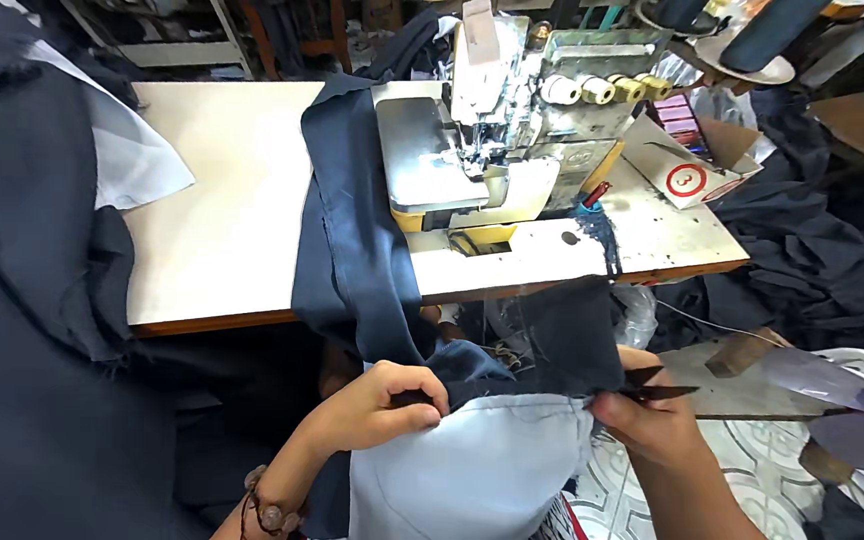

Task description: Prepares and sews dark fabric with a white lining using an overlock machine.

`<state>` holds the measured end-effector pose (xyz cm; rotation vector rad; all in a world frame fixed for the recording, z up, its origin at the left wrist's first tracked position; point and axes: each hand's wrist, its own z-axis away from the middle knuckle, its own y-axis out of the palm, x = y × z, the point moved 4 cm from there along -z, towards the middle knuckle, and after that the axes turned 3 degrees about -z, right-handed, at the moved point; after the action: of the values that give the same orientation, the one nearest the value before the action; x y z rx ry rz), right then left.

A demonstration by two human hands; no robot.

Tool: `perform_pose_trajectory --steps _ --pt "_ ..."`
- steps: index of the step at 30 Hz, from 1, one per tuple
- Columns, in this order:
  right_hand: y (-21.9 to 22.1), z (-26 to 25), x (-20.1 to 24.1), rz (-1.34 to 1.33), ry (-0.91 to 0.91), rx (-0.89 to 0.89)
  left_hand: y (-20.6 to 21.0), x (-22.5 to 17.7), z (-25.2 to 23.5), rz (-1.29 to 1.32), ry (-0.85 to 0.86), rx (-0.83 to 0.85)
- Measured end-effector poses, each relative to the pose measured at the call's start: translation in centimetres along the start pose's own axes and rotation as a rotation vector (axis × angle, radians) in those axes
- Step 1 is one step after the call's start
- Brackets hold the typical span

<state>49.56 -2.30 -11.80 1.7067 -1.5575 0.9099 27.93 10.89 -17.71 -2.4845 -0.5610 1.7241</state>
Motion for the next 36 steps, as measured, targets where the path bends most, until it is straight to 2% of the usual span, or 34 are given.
perform_pose_trajectory --steps 3,6,8,10,12,17,19,21,23,25,27,30,33,36 --pt "-0.2 0.2 -0.3 -0.010 0.023 -0.025 -0.4 2.0 0.9 -0.141 -0.129 -0.027" --pt "-0.4 0.3 -0.4 0.003 0.027 -0.008 -0.2 3.8 1.2 -0.195 -0.291 0.068" --pt "-0.6 0.4 -0.8 0.052 0.036 0.004 0.7 3.5 0.5 -0.065 -0.224 0.114" --pt "-0.9 0.7 -1.6 0.128 0.074 -0.006 1.4 1.7 -0.3 0.146 -0.081 0.186" --pt "-1.4 1.1 -2.5 0.205 0.132 -0.047 1.3 0.4 -0.5 0.225 -0.003 0.226" --pt "-2.1 2.1 -3.4 0.294 0.184 -0.179 -0.6 1.9 1.3 -0.258 -0.229 0.011" --pt "-1.9 2.1 -2.3 0.220 0.137 -0.182 -0.2 -1.4 1.3 -0.235 -0.127 0.053" --pt "-1.1 2.2 0.5 0.130 0.064 -0.117 1.0 -7.0 0.4 -0.052 0.036 0.217" --pt "-0.7 2.8 3.6 0.079 0.045 -0.139 1.5 -10.1 -0.5 0.073 0.106 0.324" --pt "-1.5 3.2 4.5 0.142 0.081 -0.289 0.6 -8.4 -0.9 -0.109 0.055 0.240" --pt "-3.1 2.4 3.1 0.311 0.111 -0.331 -0.4 -3.9 -0.4 -0.294 -0.087 0.119" --pt "-4.8 3.3 -0.5 0.451 0.275 -0.376 -0.3 0.2 0.8 -0.269 -0.221 0.079" --pt "-5.1 4.8 -1.2 0.445 0.325 -0.327 0.8 -0.2 1.7 -0.201 -0.281 0.112" --pt "-4.4 4.0 -0.1 0.278 0.205 -0.200 1.4 -5.3 0.7 0.110 -0.071 0.262"
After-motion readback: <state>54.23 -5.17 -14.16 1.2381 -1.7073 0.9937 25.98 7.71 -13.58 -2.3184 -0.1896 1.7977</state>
